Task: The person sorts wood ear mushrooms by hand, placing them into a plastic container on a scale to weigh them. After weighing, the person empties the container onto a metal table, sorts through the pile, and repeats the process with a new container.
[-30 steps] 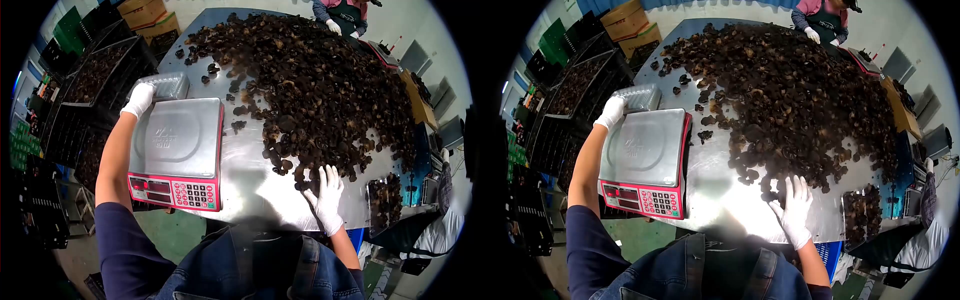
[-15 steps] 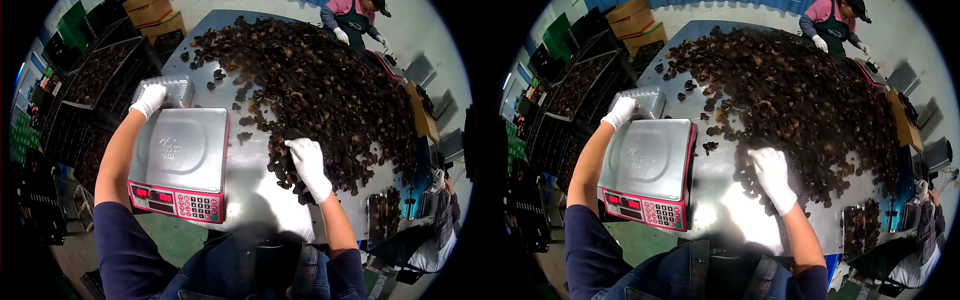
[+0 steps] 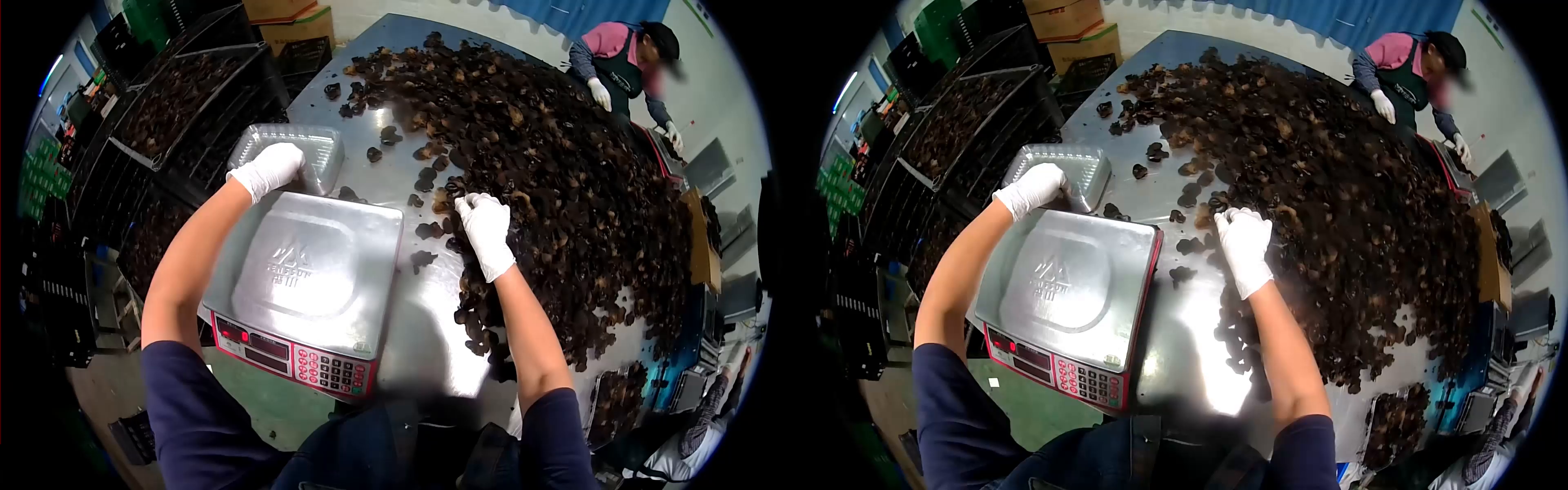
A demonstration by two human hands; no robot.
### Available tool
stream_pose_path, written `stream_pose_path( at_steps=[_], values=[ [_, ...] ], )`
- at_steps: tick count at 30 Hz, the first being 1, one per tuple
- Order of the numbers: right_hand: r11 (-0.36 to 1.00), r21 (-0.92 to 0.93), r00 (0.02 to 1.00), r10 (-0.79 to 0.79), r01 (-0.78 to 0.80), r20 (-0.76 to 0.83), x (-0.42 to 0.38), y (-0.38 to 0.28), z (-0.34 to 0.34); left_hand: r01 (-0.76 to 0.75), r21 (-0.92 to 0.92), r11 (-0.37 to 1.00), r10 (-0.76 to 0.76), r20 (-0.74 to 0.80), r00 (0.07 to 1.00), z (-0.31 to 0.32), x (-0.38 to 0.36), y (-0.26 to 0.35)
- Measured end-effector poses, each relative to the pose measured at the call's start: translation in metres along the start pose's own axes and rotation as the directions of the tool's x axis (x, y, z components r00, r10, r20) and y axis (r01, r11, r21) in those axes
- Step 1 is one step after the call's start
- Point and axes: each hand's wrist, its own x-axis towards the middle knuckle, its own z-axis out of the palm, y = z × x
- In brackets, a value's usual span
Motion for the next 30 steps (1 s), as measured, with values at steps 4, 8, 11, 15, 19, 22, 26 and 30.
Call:
stream_pose_path(
  at_steps=[4, 8, 11, 15, 19, 22, 26, 30],
  values=[
    [0.978, -0.125, 0.985, -0.164, 0.169, 0.049, 0.018, -0.015, 0.022, -0.036, 0.065, 0.997, 0.034, 0.030, 0.999, -0.006, -0.002, 0.008],
    [0.989, -0.036, 0.989, -0.143, 0.144, 0.019, 0.027, -0.015, 0.021, -0.013, 0.029, 0.999, 0.010, 0.118, 0.993, -0.018, -0.006, 0.021],
    [0.945, 0.137, 0.941, -0.265, 0.297, -0.210, -0.008, -0.013, -0.040, -0.119, 0.165, 0.979, 0.142, -0.135, 0.981, 0.014, -0.006, -0.004],
    [0.928, 0.143, 0.939, -0.340, 0.343, -0.043, -0.142, 0.028, -0.128, -0.117, 0.078, 0.990, 0.137, -0.339, 0.931, 0.011, -0.019, -0.010],
    [0.812, 0.110, 0.766, 0.485, -0.574, 0.422, -0.336, 0.102, -0.189, -0.166, -0.065, 0.984, 0.100, -0.571, 0.815, 0.002, -0.029, -0.009],
    [0.880, -0.267, 0.773, 0.473, -0.393, 0.423, -0.423, 0.098, -0.233, -0.134, -0.034, 0.990, 0.067, -0.729, 0.681, -0.056, -0.080, 0.052],
    [0.559, -0.750, 0.401, 0.815, -0.355, 0.418, -0.483, 0.140, -0.231, 0.000, 0.194, 0.981, 0.147, -0.745, 0.650, -0.063, -0.159, 0.137],
    [0.922, -0.300, 0.958, 0.277, -0.244, 0.072, -0.433, 0.107, -0.193, 0.071, 0.207, 0.976, 0.085, -0.656, 0.750, -0.021, -0.221, 0.194]
  ],
)
